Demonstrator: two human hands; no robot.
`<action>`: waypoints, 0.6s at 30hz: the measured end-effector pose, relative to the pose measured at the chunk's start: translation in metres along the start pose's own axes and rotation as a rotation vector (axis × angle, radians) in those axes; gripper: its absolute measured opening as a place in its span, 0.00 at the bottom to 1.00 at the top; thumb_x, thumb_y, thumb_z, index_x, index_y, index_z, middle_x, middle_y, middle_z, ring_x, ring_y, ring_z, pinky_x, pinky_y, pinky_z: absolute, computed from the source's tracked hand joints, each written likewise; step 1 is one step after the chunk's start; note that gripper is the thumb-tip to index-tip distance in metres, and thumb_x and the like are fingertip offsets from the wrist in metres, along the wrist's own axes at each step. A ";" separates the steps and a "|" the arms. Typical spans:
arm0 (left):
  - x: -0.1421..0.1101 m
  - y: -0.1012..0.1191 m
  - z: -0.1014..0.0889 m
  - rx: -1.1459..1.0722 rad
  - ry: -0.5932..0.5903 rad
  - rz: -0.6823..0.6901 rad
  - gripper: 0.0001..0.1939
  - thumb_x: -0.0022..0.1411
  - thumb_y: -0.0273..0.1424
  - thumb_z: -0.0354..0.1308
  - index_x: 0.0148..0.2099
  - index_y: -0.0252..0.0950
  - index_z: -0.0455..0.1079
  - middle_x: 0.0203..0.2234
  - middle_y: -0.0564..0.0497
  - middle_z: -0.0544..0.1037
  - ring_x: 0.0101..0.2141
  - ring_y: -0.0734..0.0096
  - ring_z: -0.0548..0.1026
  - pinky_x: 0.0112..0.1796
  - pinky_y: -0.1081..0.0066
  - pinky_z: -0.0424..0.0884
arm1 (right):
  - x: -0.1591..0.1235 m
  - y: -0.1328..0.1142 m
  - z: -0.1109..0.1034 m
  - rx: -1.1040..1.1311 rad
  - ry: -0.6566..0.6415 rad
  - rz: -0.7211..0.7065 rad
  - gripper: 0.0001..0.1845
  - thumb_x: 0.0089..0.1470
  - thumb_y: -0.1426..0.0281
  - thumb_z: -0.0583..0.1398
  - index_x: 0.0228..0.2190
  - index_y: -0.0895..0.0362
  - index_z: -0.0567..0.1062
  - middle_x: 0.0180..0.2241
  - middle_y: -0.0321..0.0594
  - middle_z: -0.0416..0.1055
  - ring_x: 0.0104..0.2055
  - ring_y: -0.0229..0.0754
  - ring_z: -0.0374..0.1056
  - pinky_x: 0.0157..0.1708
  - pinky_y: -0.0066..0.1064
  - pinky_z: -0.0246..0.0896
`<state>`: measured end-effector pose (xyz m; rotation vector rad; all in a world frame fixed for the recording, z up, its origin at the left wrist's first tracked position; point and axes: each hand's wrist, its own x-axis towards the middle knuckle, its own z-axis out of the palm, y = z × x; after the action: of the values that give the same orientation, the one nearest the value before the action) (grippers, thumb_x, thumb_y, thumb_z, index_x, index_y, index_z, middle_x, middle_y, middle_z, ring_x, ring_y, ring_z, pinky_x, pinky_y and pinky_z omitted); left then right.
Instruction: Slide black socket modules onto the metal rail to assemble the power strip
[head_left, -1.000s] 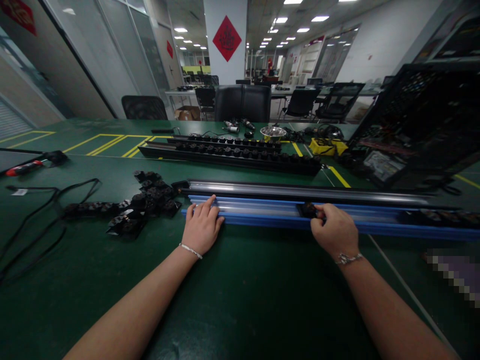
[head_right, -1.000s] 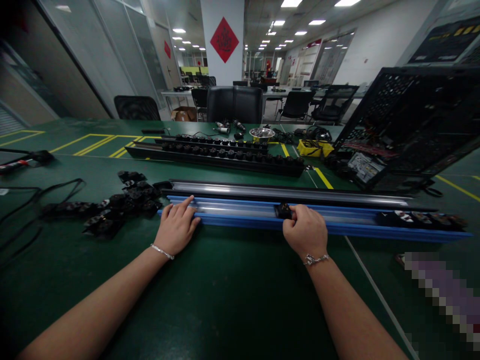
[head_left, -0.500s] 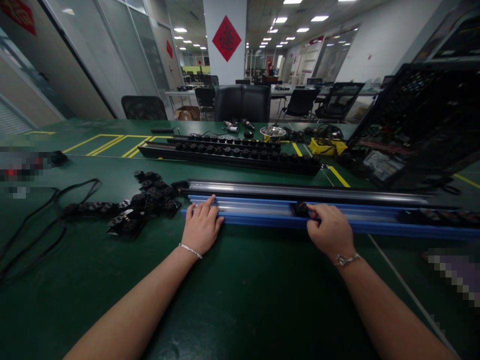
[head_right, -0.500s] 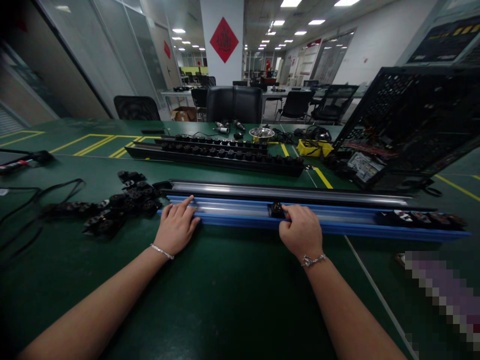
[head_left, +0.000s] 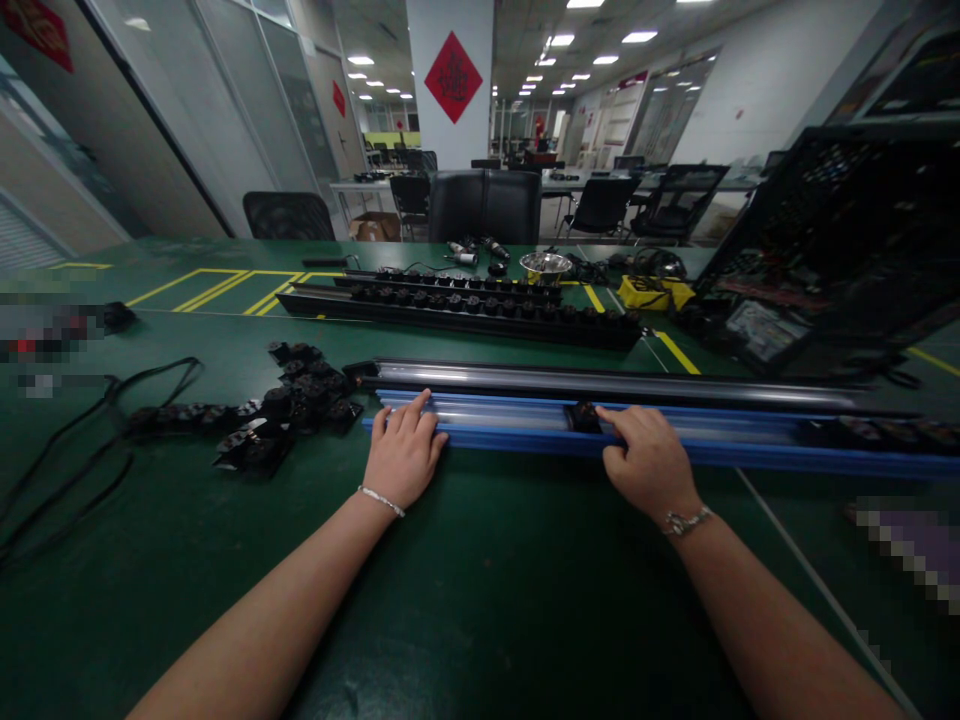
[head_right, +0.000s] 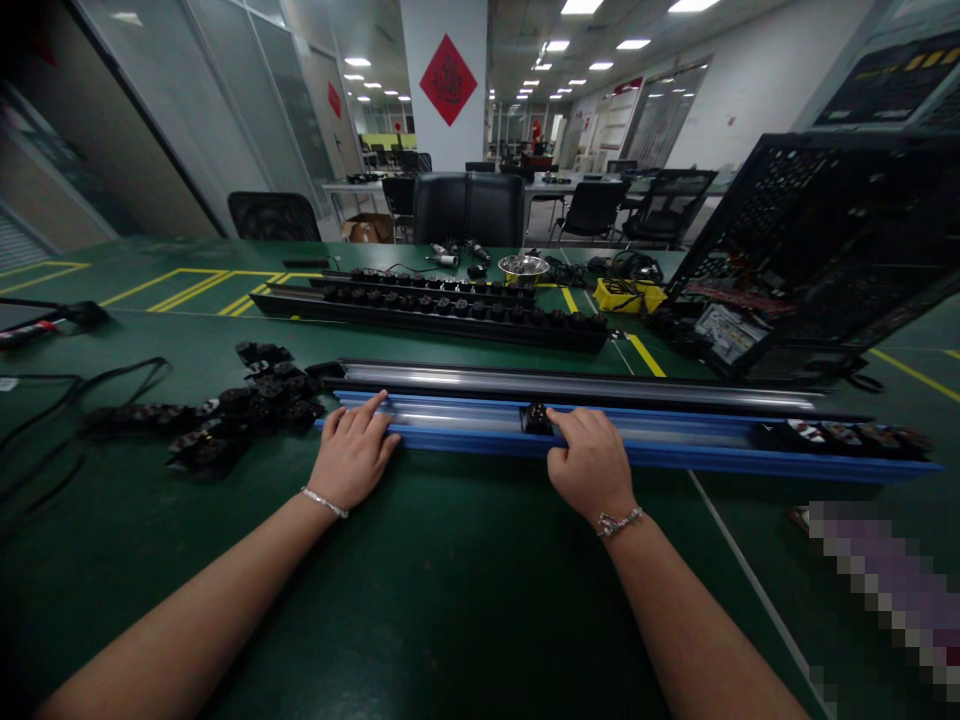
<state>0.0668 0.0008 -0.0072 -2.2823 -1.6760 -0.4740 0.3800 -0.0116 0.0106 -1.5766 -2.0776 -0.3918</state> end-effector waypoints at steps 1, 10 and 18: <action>0.000 0.000 0.000 -0.002 0.000 -0.001 0.14 0.65 0.38 0.45 0.45 0.38 0.68 0.60 0.45 0.63 0.51 0.55 0.68 0.53 0.51 0.56 | 0.000 -0.001 0.000 0.001 -0.005 -0.004 0.22 0.43 0.79 0.51 0.41 0.67 0.74 0.29 0.45 0.67 0.36 0.45 0.60 0.39 0.38 0.59; 0.000 0.000 0.000 -0.002 0.001 -0.002 0.15 0.65 0.38 0.44 0.45 0.38 0.68 0.60 0.45 0.63 0.51 0.55 0.68 0.53 0.51 0.56 | 0.000 -0.010 0.001 0.011 -0.034 -0.026 0.24 0.44 0.78 0.51 0.45 0.67 0.73 0.32 0.46 0.67 0.38 0.46 0.59 0.41 0.38 0.59; 0.000 0.000 0.001 -0.014 -0.003 -0.003 0.16 0.65 0.38 0.44 0.45 0.38 0.68 0.60 0.44 0.63 0.51 0.55 0.67 0.53 0.50 0.56 | 0.000 -0.020 0.001 0.043 -0.087 -0.033 0.27 0.45 0.78 0.50 0.48 0.67 0.71 0.33 0.47 0.67 0.39 0.46 0.59 0.43 0.40 0.59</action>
<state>0.0668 0.0014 -0.0077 -2.2914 -1.6833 -0.4843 0.3606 -0.0164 0.0111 -1.5616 -2.1648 -0.2924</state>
